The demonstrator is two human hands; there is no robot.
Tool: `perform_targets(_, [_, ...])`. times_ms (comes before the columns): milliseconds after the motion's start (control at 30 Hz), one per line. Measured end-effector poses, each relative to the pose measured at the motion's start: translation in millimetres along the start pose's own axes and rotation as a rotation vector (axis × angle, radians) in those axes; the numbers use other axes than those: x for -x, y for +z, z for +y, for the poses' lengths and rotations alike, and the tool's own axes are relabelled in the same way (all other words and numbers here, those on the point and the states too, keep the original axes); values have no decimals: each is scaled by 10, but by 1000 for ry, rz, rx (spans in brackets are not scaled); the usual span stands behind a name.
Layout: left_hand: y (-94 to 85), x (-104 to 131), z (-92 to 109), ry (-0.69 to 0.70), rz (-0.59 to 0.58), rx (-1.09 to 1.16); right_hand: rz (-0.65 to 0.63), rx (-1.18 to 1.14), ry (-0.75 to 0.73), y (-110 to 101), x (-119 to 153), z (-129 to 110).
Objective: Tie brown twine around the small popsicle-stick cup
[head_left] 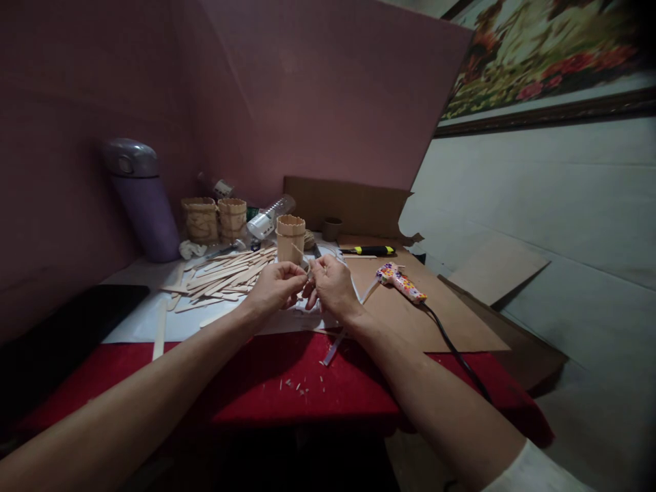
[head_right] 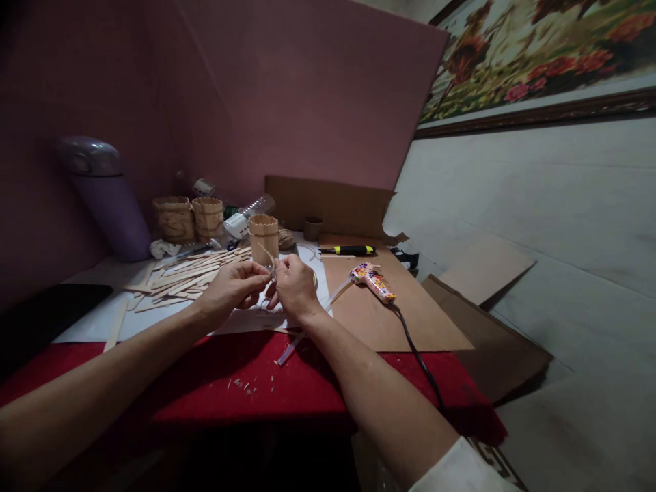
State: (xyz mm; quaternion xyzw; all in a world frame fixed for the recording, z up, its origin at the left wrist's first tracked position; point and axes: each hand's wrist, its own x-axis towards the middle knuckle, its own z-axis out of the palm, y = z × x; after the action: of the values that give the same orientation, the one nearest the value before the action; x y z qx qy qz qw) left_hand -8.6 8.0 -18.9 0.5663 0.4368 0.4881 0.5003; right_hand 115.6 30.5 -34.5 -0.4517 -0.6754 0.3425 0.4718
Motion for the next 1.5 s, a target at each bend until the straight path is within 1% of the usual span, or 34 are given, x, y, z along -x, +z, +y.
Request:
perform_targets(100, [6,-16,-11,0,-1,1,16,47,33,-27,-33,42])
perform_targets(167, [4,-21,-9,-11,35,16,104,161,9,-64,-50,54])
perform_targets(267, [-8,-20,0,-27,103,14,290,392,-121,-112,-61,38])
perform_targets(333, [-13,-18,1,-17,115,-12,343,456,-209,-116,-64,24])
perform_targets(400, [-10,-16,-5,13,102,-54,325,454,-258,-99,-69,23])
perform_targets(500, [2,-18,-21,44,85,-118,264,395,-284,-67,-85,41])
perform_targets(600, [10,-19,-36,36,82,-131,263,336,-327,-63,-84,41])
perform_targets(767, [-6,-21,-51,-32,64,10,333,354,-459,-87,-5,-40])
perform_targets(800, [-14,-25,-51,-38,58,43,335,353,-482,-89,14,-55])
perform_targets(867, [-32,-34,-46,-33,48,94,298,327,-511,-85,45,-74])
perform_targets(933, [-45,-42,-38,-16,42,126,235,295,-491,-73,61,-77])
perform_targets(967, [-49,-44,-34,-8,41,139,211,285,-455,-65,65,-74])
perform_targets(1067, [-48,-43,-27,10,51,164,145,230,-287,-34,58,-58])
perform_targets(1167, [-41,-38,-25,18,69,180,54,83,-157,-4,36,-34])
perform_targets(1267, [-42,-32,-19,6,62,211,26,-6,-124,11,10,-2])
perform_targets(1400, [-54,-35,-13,-4,46,291,34,-29,-113,14,-5,24])
perform_targets(1500, [-61,-42,-18,3,56,303,30,-45,-120,20,8,7])
